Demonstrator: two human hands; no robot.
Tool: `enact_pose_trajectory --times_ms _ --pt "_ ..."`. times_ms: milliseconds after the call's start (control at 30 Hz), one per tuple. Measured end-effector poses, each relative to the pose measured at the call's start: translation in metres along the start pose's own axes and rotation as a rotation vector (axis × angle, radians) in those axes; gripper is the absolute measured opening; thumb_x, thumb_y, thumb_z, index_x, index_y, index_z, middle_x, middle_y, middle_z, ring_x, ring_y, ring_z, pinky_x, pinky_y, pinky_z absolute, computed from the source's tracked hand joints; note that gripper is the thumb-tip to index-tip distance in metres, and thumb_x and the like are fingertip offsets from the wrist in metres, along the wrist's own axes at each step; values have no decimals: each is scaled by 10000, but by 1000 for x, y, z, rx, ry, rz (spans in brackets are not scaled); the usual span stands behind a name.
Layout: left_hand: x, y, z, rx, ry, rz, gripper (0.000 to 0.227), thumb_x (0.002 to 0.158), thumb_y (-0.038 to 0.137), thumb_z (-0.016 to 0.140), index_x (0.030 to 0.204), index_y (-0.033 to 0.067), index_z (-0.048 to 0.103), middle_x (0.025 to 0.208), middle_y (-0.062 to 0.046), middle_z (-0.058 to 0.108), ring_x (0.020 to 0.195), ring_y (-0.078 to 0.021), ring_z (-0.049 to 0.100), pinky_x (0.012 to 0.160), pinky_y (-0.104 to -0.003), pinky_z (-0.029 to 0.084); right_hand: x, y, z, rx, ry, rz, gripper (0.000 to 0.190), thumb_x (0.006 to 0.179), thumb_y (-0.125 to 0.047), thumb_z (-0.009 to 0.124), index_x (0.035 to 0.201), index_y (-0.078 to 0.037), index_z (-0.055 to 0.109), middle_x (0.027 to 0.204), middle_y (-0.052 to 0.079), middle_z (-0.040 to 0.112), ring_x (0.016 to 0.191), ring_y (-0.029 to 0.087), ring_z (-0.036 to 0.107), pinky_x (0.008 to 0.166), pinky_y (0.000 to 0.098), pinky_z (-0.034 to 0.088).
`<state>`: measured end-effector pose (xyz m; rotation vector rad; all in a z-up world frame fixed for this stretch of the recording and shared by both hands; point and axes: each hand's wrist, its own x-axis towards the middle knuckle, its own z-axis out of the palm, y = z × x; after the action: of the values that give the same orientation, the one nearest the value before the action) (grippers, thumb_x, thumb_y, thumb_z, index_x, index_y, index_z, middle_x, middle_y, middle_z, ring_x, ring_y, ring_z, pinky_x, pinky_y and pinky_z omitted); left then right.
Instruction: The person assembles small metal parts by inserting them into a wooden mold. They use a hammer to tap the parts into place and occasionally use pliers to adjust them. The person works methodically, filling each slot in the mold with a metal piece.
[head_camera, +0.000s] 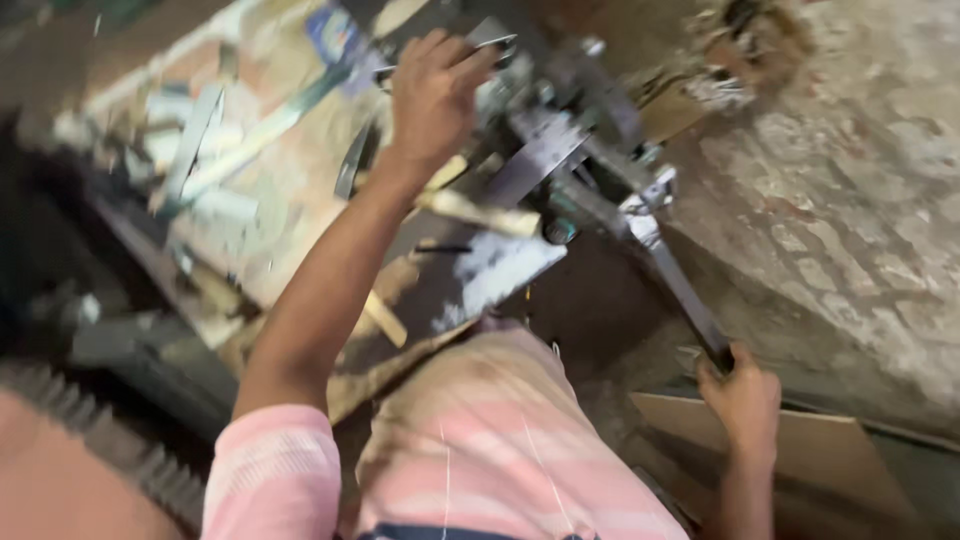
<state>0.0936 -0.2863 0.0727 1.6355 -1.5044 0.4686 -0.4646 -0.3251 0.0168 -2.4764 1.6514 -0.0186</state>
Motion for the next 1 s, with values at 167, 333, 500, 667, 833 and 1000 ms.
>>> enact_pose_trajectory --times_ms 167,333,500,667,833,1000 --pt "-63 111 -84 -850 -258 -578 82 853 -4 749 913 15 696 907 -74 763 806 -122 711 717 -315 552 -3 -147 -23 1144 33 -149 557 999 -379 701 1362 28 591 1183 180 719 974 266 707 868 397 591" --pt "-131 152 -131 -1172 -185 -1223 325 806 22 804 1092 49 653 912 -64 725 828 -116 696 727 -285 556 31 -292 0 1370 -768 -344 378 1015 -144 669 1317 74 606 1034 123 666 796 146 643 705 292 555" --pt "-215 148 -207 -332 -4 -897 442 800 -6 786 1231 23 693 1051 -83 736 967 -120 700 838 -263 548 48 -371 15 1399 -1018 -425 306 1086 -103 581 1361 29 582 1074 121 667 858 163 689 771 305 582" --pt "-276 163 -238 -474 555 -1425 292 986 56 703 1272 -1 682 1018 -71 715 845 -58 633 702 -205 485 50 -428 23 580 -179 -1447 508 922 50 611 1414 -70 574 1327 152 630 1118 423 671 953 460 551" --pt "-298 167 -231 -482 810 -1517 254 1011 94 647 1239 -15 674 1062 -66 747 767 -53 584 664 -210 478 39 -451 33 404 -346 -1297 411 935 -54 627 1342 -109 598 1040 197 716 933 434 719 789 498 567" --pt "-303 165 -220 -404 906 -1339 237 1054 108 653 1225 -53 675 1086 -86 727 1012 -93 686 937 -244 573 15 -476 45 315 -445 -1017 639 882 -238 772 1385 12 467 759 254 707 733 462 698 721 525 555"
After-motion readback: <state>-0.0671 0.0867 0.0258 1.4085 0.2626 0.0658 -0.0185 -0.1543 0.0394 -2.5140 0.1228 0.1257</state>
